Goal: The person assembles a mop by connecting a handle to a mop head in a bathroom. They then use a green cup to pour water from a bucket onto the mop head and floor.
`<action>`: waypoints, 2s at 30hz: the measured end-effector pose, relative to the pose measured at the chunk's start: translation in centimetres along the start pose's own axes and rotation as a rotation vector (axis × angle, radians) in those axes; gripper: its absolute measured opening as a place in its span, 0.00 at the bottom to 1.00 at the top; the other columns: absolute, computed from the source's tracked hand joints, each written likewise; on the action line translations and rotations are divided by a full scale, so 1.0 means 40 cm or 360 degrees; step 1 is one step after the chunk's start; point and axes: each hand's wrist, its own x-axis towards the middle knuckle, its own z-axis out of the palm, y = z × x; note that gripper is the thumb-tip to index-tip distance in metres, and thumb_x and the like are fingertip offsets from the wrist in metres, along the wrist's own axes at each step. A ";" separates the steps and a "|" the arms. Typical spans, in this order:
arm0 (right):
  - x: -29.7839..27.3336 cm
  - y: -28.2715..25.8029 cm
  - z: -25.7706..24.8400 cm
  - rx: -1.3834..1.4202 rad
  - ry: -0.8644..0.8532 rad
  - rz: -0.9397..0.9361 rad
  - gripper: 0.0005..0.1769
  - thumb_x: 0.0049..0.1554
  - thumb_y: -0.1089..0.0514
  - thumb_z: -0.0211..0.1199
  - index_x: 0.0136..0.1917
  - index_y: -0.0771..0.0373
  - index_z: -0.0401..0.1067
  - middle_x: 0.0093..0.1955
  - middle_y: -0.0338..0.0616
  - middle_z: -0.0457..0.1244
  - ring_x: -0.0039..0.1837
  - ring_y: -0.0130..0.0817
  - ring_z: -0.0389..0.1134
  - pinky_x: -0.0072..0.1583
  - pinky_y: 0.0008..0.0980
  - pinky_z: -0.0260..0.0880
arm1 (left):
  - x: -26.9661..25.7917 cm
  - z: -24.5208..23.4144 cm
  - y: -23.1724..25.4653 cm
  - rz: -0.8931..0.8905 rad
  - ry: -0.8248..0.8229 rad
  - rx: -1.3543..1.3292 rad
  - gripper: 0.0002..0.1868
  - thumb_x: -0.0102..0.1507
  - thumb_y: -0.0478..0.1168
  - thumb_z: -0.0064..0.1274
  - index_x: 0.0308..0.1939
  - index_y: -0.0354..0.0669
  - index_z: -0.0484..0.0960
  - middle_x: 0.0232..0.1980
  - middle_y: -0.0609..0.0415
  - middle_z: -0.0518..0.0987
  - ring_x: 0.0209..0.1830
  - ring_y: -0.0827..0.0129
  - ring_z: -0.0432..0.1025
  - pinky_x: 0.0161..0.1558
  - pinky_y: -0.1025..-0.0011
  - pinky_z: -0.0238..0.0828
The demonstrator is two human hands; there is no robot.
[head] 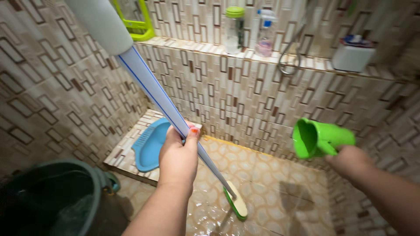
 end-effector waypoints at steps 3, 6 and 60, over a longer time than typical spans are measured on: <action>0.046 -0.143 0.078 0.1001 -0.0194 0.0251 0.17 0.57 0.55 0.71 0.40 0.73 0.73 0.32 0.53 0.61 0.29 0.39 0.56 0.33 0.42 0.55 | 0.084 -0.053 -0.001 0.0025 -0.0034 -0.0237 0.11 0.64 0.47 0.53 0.46 0.47 0.79 0.39 0.57 0.83 0.37 0.70 0.74 0.43 0.68 0.72; 0.069 -0.313 0.115 0.1465 -0.0451 0.0386 0.16 0.55 0.57 0.71 0.36 0.65 0.65 0.27 0.42 0.53 0.26 0.31 0.48 0.30 0.37 0.45 | 0.177 -0.101 0.004 0.0134 0.0024 -0.0082 0.13 0.63 0.48 0.56 0.46 0.45 0.81 0.39 0.55 0.84 0.39 0.70 0.76 0.44 0.69 0.73; 0.683 -1.154 -0.159 -0.0258 0.0740 -0.1255 0.23 0.59 0.46 0.61 0.67 0.41 0.71 0.57 0.46 0.63 0.61 0.47 0.66 0.57 0.47 0.71 | 0.972 0.284 0.188 -0.0062 0.0246 -0.0187 0.14 0.61 0.48 0.57 0.48 0.48 0.83 0.36 0.57 0.83 0.34 0.72 0.72 0.40 0.69 0.73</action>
